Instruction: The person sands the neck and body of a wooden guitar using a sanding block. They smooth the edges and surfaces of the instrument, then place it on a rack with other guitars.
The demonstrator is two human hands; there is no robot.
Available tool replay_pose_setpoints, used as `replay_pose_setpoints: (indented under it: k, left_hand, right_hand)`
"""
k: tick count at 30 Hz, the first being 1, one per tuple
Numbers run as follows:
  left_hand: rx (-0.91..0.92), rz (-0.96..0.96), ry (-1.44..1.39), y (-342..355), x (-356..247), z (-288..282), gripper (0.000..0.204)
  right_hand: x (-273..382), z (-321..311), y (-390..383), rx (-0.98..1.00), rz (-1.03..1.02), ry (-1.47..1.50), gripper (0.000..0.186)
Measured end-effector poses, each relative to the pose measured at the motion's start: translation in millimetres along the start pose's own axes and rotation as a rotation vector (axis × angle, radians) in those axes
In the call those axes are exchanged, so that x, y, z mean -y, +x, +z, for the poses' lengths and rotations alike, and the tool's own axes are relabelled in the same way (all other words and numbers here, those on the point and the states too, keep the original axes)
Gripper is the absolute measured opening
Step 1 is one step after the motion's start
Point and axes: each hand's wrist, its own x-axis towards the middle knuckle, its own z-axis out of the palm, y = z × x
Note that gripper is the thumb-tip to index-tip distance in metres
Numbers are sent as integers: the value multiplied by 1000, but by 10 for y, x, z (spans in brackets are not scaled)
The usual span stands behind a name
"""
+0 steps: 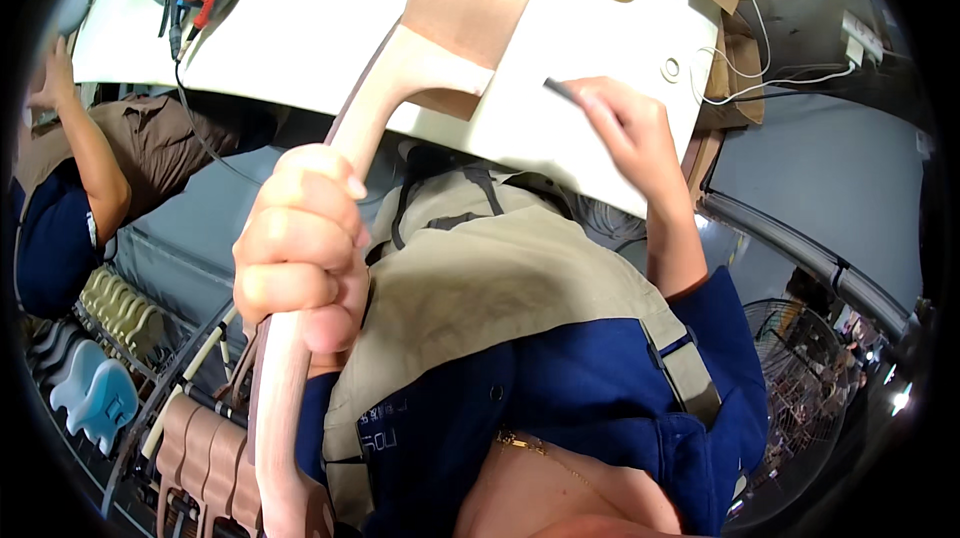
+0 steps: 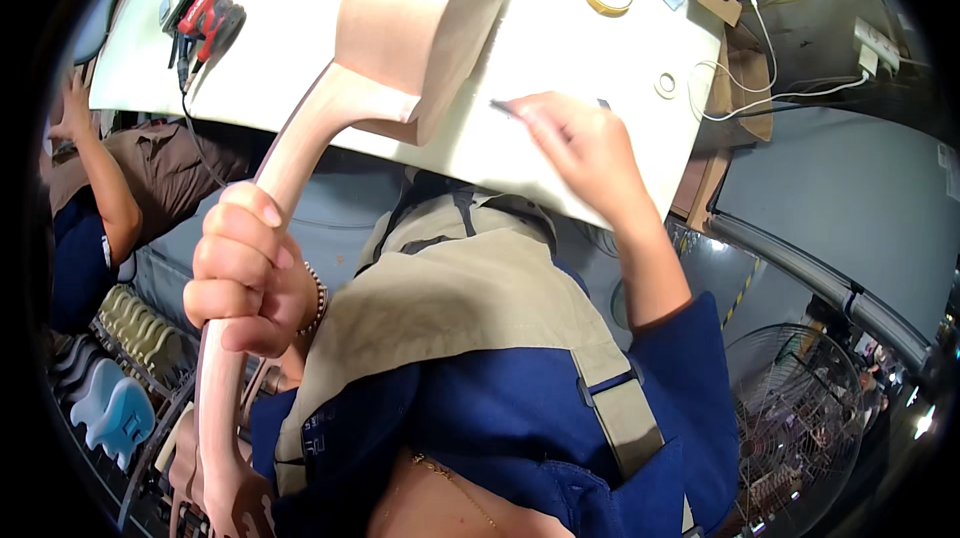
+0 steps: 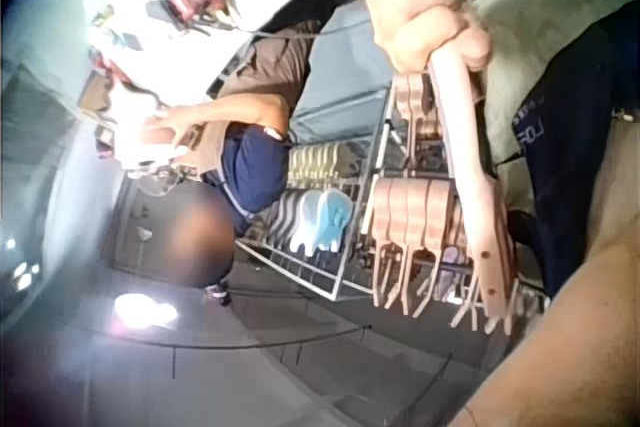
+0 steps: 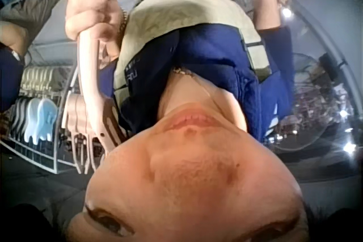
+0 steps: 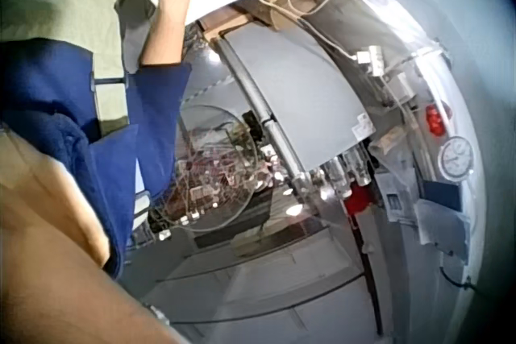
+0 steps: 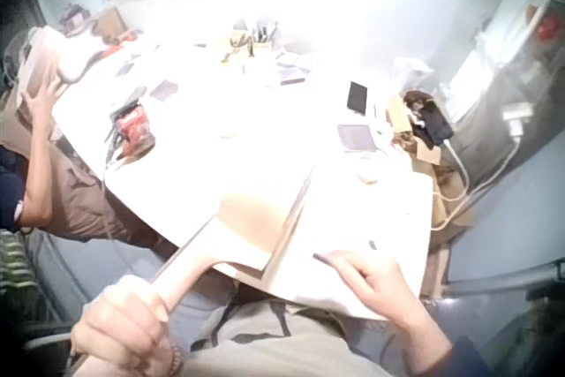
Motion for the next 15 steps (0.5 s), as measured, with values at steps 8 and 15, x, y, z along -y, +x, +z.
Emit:
replay_pose_setpoints:
  k: [8, 15]
  left_hand:
    - [-11, 64, 30, 15, 117, -109, 42]
    - [-25, -70, 152, -389, -56, -171, 45]
  right_hand:
    - [-1811, -407, 347, -433, 148, -606, 32]
    - [-1978, 197, -319, -243, 751, -562, 33]
